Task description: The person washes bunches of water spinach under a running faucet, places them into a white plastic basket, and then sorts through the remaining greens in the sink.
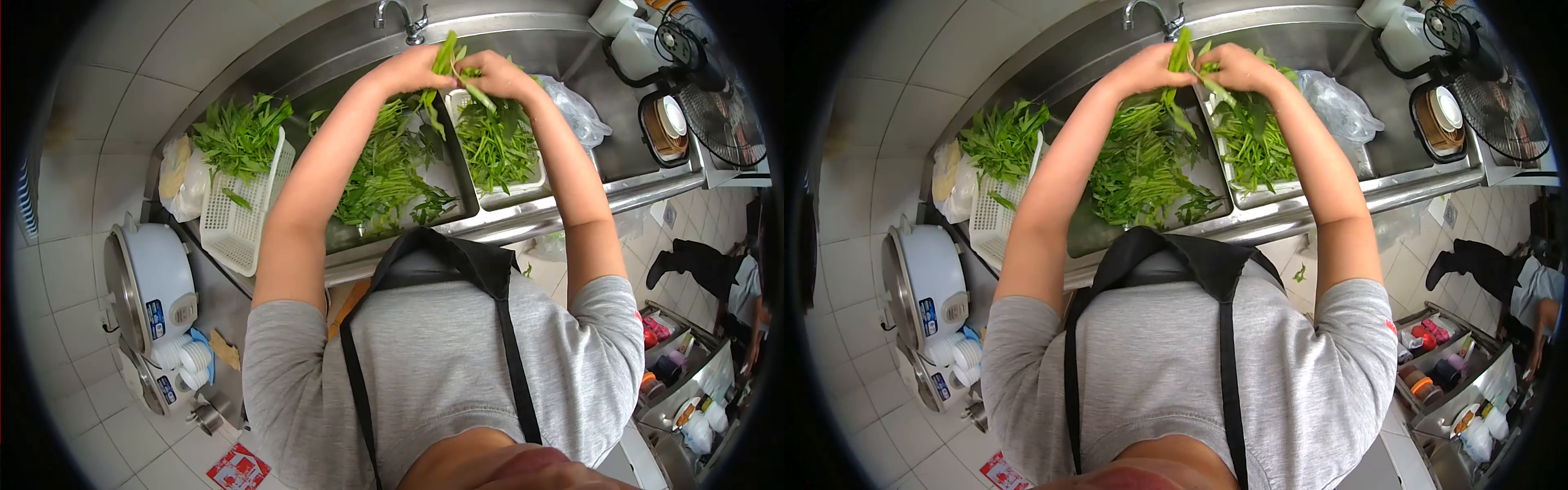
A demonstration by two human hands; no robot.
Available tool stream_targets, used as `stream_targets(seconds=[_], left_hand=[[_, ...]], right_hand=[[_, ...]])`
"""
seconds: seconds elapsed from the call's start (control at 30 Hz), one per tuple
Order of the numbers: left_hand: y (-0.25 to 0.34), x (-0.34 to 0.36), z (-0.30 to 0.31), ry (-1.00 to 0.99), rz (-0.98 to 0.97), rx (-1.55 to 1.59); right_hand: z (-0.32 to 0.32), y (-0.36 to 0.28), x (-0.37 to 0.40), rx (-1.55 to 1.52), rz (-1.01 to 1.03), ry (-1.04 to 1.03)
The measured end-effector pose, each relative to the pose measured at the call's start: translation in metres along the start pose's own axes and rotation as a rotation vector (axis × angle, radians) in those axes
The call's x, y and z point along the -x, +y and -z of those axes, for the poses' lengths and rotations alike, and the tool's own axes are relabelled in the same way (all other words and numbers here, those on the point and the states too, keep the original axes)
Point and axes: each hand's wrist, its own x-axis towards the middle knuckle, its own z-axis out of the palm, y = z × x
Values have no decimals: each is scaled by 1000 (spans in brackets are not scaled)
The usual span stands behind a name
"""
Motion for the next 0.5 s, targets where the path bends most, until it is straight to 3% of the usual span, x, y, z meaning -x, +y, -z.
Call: stream_targets(seconds=[0.1, 0.13, 0.23, 0.4, 0.47, 0.5], left_hand=[[-6, -25, -13, 265, 22, 167], [-5, -32, -20, 259, 21, 174], [-6, -57, -46, 538, -24, 252], [2, -84, -76, 682, -4, 394], [6, -92, -85, 748, 46, 394], [3, -95, -92, 758, 39, 414]], right_hand=[[4, 27, 13, -385, -109, 213], [6, 34, 18, -481, -146, 250], [8, 45, 28, -650, -186, 398], [18, 56, 43, -834, -380, 559], [23, 73, 48, -833, -320, 555], [27, 81, 50, -969, -379, 699]])
